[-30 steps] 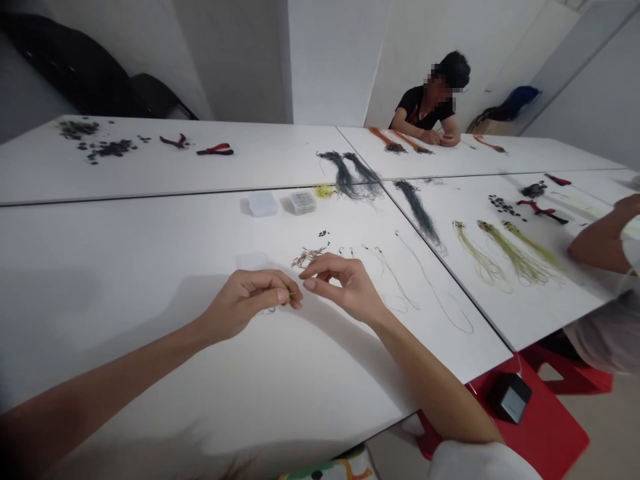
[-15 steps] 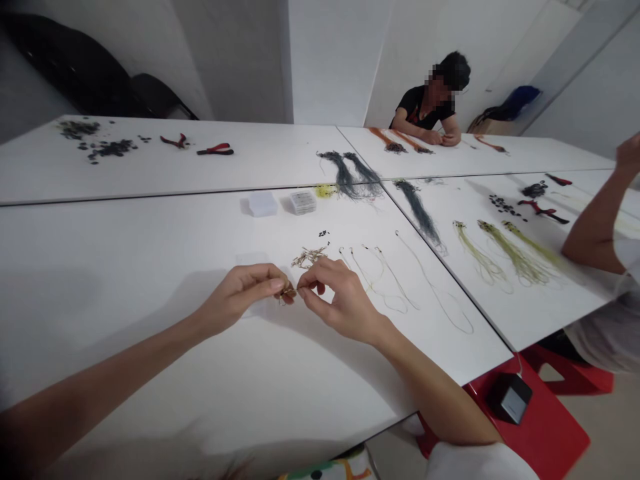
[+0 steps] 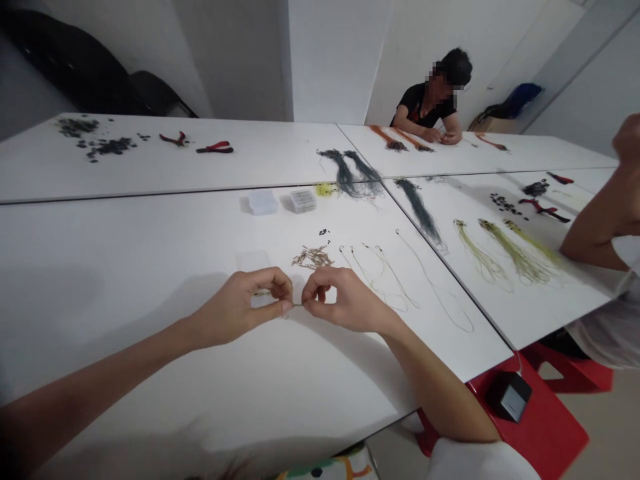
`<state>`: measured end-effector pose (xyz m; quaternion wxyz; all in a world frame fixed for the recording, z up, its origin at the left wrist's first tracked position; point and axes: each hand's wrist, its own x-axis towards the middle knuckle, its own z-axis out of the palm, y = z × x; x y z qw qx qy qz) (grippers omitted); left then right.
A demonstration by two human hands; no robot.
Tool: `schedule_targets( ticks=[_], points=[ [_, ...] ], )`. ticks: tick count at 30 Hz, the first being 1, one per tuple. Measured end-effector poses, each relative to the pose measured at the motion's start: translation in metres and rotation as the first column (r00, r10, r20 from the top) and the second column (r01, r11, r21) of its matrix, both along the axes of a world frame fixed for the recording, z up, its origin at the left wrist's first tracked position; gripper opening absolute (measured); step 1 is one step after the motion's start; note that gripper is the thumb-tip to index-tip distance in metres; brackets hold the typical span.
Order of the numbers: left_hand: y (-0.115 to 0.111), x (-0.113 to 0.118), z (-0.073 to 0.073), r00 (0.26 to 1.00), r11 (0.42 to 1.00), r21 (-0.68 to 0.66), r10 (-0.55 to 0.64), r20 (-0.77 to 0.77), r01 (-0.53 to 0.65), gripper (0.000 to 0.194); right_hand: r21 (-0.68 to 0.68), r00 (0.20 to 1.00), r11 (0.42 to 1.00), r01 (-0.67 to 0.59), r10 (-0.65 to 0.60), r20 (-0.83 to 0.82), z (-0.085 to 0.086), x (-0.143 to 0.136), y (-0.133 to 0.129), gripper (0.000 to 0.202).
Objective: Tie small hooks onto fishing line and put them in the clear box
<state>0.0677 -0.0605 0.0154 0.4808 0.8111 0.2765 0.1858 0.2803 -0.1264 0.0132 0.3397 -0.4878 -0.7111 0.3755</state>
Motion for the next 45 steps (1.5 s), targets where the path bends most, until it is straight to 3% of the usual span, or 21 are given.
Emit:
schedule_targets(
  ticks=[3,7,11,16,22,28,33,40,45],
  points=[
    [-0.004,0.002,-0.001,0.997,0.996,0.062,-0.061,-0.041,0.063,0.004,-0.171,0.995,0.982,-0.085,0.076,-0.059,-0.004,-0.001,0.005,0.005],
    [-0.005,0.004,-0.001,0.988,0.990,0.083,-0.105,-0.117,0.115,0.008,-0.381,0.980,0.910,-0.164,0.108,-0.166,-0.014,-0.004,0.009,0.007],
    [-0.002,0.001,-0.003,0.983,0.993,0.024,-0.108,-0.149,0.113,0.003,-0.459,0.960,0.859,-0.227,0.117,-0.256,-0.021,-0.001,0.011,0.011],
    [-0.001,-0.003,-0.003,0.978,0.990,-0.062,-0.134,-0.161,0.125,0.016,-0.490,0.925,0.822,-0.291,0.110,-0.365,-0.027,0.001,0.014,0.017],
    [-0.002,-0.004,-0.003,0.974,0.982,-0.128,-0.156,-0.163,0.136,0.015,-0.506,0.923,0.796,-0.333,0.166,-0.347,-0.027,-0.002,0.015,0.015],
    [-0.004,-0.001,-0.003,0.954,0.974,-0.044,-0.228,-0.197,0.223,0.012,-0.484,0.923,0.806,-0.340,0.187,-0.336,-0.036,-0.004,0.015,0.012],
    [-0.006,0.001,-0.002,0.934,0.962,0.047,-0.249,-0.255,0.269,0.011,-0.519,0.905,0.769,-0.372,0.178,-0.386,-0.043,-0.006,0.012,0.013],
    [-0.005,0.002,0.000,0.920,0.954,0.051,-0.271,-0.284,0.297,0.011,-0.532,0.906,0.759,-0.375,0.180,-0.382,-0.038,-0.006,0.011,0.013],
    [0.006,-0.003,0.000,0.950,0.967,-0.004,-0.252,-0.186,0.255,0.018,-0.523,0.902,0.773,-0.359,0.143,-0.408,-0.031,-0.001,0.012,0.015]
  ],
)
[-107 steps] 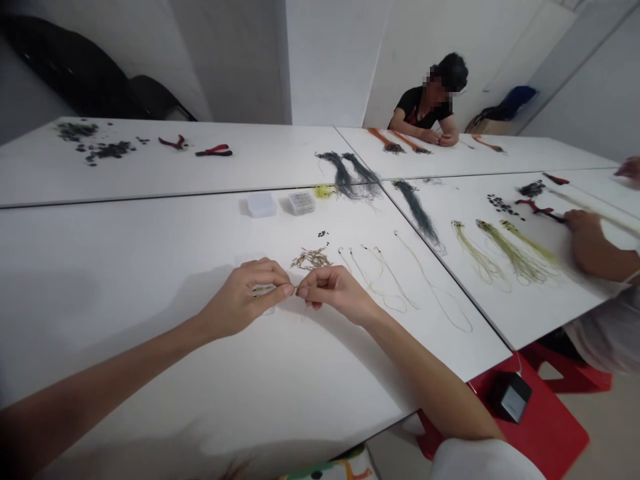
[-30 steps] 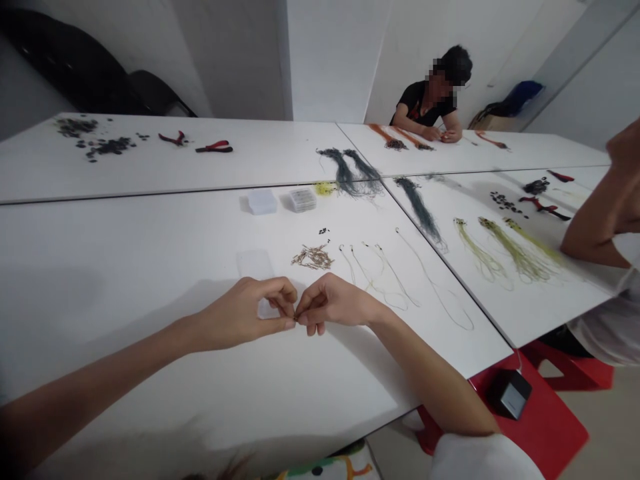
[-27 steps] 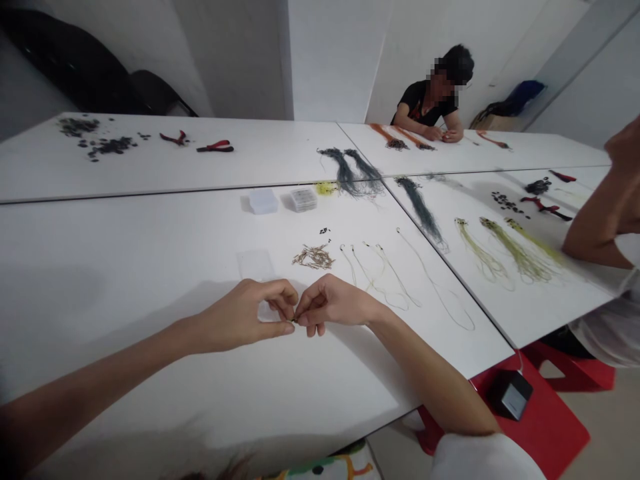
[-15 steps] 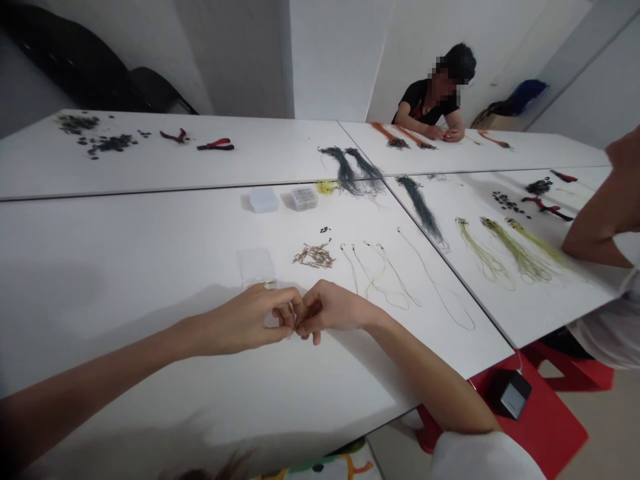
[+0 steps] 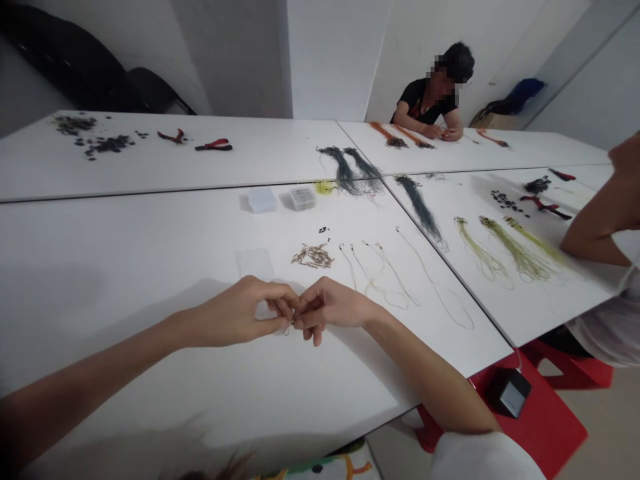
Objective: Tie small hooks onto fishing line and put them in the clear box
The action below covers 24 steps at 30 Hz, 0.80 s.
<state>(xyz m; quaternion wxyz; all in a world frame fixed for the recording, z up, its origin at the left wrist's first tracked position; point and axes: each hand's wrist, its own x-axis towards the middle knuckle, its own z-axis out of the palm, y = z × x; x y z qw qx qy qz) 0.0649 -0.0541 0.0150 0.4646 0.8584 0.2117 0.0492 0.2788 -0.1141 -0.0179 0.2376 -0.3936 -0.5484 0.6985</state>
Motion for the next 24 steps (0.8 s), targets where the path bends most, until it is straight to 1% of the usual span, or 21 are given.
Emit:
schedule_targets(
  ticks=[4,7,10,12,14,19,21,24],
  points=[
    [0.008,-0.005,-0.004,0.995,0.994,-0.069,0.089,0.052,-0.085,0.020,-0.009,0.994,0.996,0.088,-0.088,-0.062,0.003,0.002,0.002,0.018],
    [0.006,-0.007,-0.010,0.983,0.973,-0.161,0.174,0.052,-0.164,0.018,-0.013,0.978,0.986,0.169,-0.169,-0.122,0.002,0.001,0.003,0.018],
    [0.002,-0.005,-0.017,0.964,0.928,-0.291,0.260,0.064,-0.231,0.020,-0.029,0.960,0.974,0.223,-0.225,-0.165,0.002,-0.001,0.004,0.016],
    [0.000,-0.003,-0.021,0.946,0.885,-0.394,0.310,0.099,-0.249,0.021,-0.036,0.947,0.965,0.260,-0.262,-0.184,0.002,-0.002,0.003,0.015],
    [-0.001,-0.002,-0.025,0.922,0.845,-0.468,0.359,0.143,-0.257,0.019,-0.034,0.936,0.956,0.292,-0.293,-0.194,0.002,-0.003,0.003,0.015],
    [-0.004,0.002,-0.032,0.842,0.792,-0.521,0.488,0.229,-0.318,0.013,-0.025,0.918,0.941,0.338,-0.336,-0.210,0.003,-0.005,0.001,0.015],
    [-0.006,0.003,-0.034,0.826,0.779,-0.546,0.504,0.252,-0.308,0.013,-0.022,0.911,0.935,0.355,-0.351,-0.214,0.003,-0.006,0.001,0.015],
    [-0.007,0.004,-0.036,0.814,0.775,-0.552,0.514,0.269,-0.307,0.012,-0.018,0.903,0.927,0.375,-0.370,-0.219,0.003,-0.009,0.000,0.014]
  ],
)
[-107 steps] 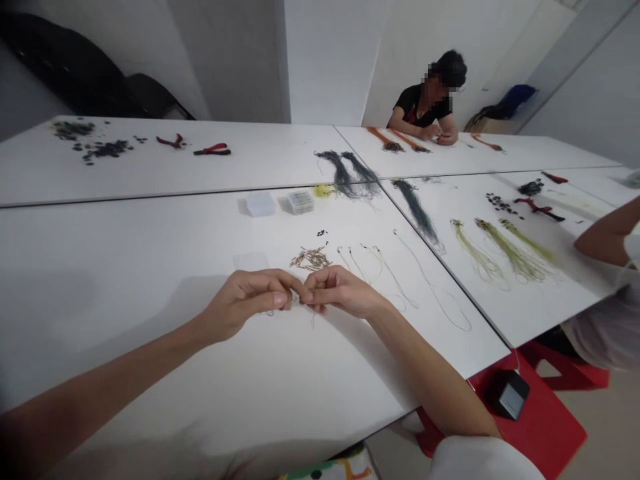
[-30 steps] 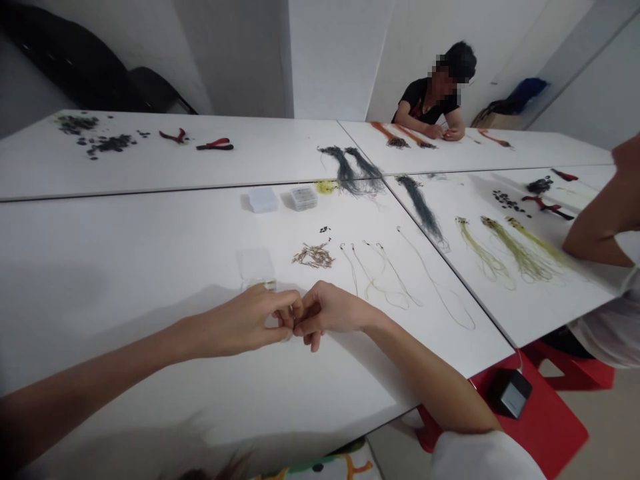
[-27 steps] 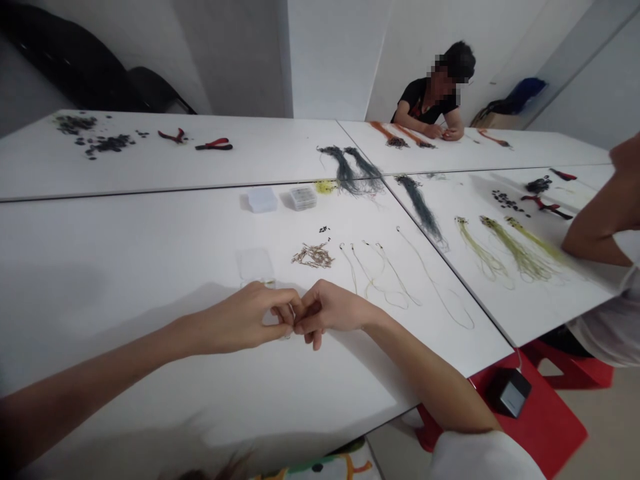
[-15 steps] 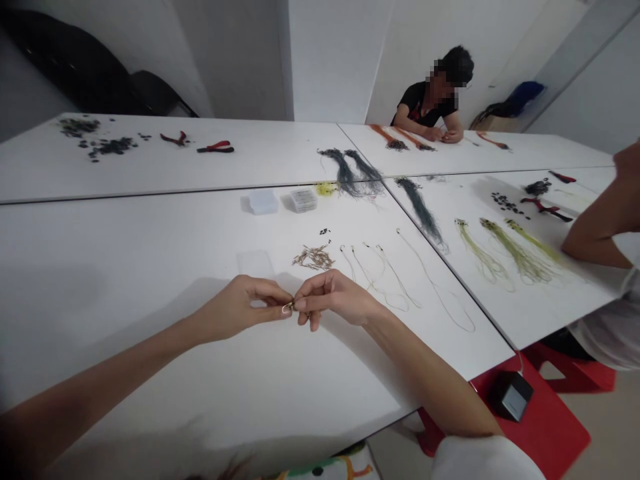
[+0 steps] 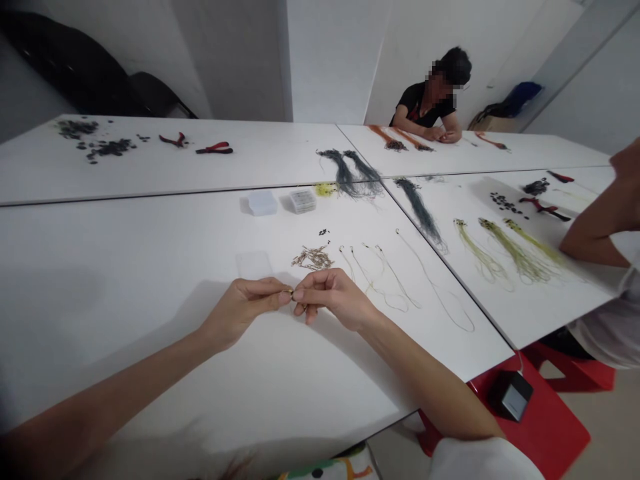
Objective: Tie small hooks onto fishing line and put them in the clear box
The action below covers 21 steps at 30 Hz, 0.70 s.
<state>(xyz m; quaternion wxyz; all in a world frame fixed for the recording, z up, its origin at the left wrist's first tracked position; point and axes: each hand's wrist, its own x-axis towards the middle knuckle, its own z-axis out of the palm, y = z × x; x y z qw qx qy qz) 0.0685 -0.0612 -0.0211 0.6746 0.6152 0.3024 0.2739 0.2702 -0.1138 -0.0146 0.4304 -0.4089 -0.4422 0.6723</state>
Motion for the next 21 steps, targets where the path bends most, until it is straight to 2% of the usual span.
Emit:
schedule_targets(
  ticks=[6,14,17,21],
  points=[
    [0.0002,0.0015,-0.0035,0.999,1.000,0.000,0.023,0.025,-0.023,0.012,-0.001,1.000,1.000,0.013,-0.013,-0.004,0.0008,-0.0024,-0.0013,0.013],
    [0.0008,0.0051,0.0012,0.995,0.999,-0.024,-0.044,0.093,0.047,0.016,-0.009,0.996,0.998,0.067,-0.068,-0.055,0.0022,-0.0065,-0.0038,0.014],
    [0.0027,0.0052,0.0025,0.992,0.997,0.010,-0.076,0.097,0.075,0.017,-0.016,0.996,1.000,0.015,-0.017,-0.086,0.0040,-0.0052,-0.0033,0.017],
    [0.0049,0.0047,0.0056,0.986,0.990,0.016,-0.138,0.093,0.137,0.016,-0.044,0.987,0.995,-0.092,0.085,-0.135,0.0043,-0.0008,-0.0018,0.011]
  ],
)
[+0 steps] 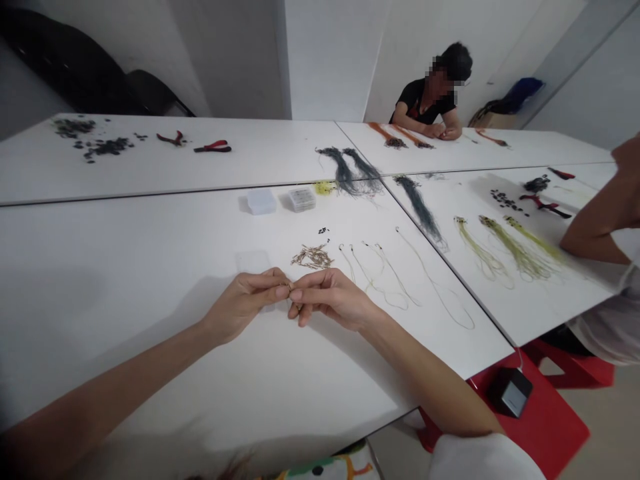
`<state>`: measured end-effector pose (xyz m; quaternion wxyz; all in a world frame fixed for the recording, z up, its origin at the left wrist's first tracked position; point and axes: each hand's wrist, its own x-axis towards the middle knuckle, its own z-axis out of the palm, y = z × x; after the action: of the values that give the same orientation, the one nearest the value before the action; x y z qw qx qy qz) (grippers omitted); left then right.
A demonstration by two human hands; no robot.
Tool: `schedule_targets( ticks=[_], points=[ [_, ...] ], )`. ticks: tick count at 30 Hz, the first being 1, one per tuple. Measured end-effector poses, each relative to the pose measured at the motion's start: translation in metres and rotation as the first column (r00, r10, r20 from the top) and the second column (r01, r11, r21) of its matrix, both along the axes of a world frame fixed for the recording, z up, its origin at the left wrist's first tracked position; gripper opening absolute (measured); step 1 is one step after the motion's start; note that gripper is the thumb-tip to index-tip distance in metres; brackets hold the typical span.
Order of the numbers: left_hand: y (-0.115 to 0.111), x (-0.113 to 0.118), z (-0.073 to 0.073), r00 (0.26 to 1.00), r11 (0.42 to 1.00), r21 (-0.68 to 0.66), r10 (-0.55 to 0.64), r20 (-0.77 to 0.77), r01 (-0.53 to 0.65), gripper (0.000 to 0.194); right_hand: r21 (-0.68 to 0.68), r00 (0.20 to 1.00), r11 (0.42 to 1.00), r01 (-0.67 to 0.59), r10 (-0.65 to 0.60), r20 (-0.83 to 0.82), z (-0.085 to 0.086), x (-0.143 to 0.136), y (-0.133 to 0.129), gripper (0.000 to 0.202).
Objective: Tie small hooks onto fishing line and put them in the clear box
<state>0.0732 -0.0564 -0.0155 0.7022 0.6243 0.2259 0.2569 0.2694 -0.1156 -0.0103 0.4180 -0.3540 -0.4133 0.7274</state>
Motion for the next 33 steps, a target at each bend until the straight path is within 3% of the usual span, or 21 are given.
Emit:
schedule_targets(
  ticks=[7,14,21,26,30,33],
  points=[
    [0.001,0.001,0.008,0.999,0.999,-0.023,-0.031,0.014,0.031,0.016,-0.024,0.998,0.999,-0.034,0.033,-0.048,-0.003,0.002,0.001,0.009],
    [0.001,0.003,0.009,1.000,0.999,-0.046,0.003,-0.007,-0.003,0.016,-0.049,0.999,0.998,0.050,-0.051,-0.012,-0.003,-0.003,0.000,0.010],
    [0.003,0.004,0.007,0.997,0.993,-0.119,-0.010,0.071,0.018,0.012,-0.046,0.993,0.992,0.121,-0.121,-0.004,-0.005,-0.005,-0.001,0.009],
    [0.006,0.002,0.002,0.995,0.983,-0.155,0.100,-0.002,-0.099,0.022,-0.052,0.979,0.978,0.201,-0.200,0.029,-0.003,-0.005,-0.001,0.008],
    [0.006,0.001,0.000,0.977,0.974,-0.103,0.195,-0.083,-0.204,0.022,-0.006,0.959,0.964,0.266,-0.263,0.104,-0.003,-0.005,0.000,0.007],
    [0.002,0.002,-0.001,0.975,0.976,-0.074,0.197,-0.098,-0.205,0.020,0.048,0.941,0.951,0.306,-0.310,0.139,-0.005,-0.005,0.001,0.006]
  ],
)
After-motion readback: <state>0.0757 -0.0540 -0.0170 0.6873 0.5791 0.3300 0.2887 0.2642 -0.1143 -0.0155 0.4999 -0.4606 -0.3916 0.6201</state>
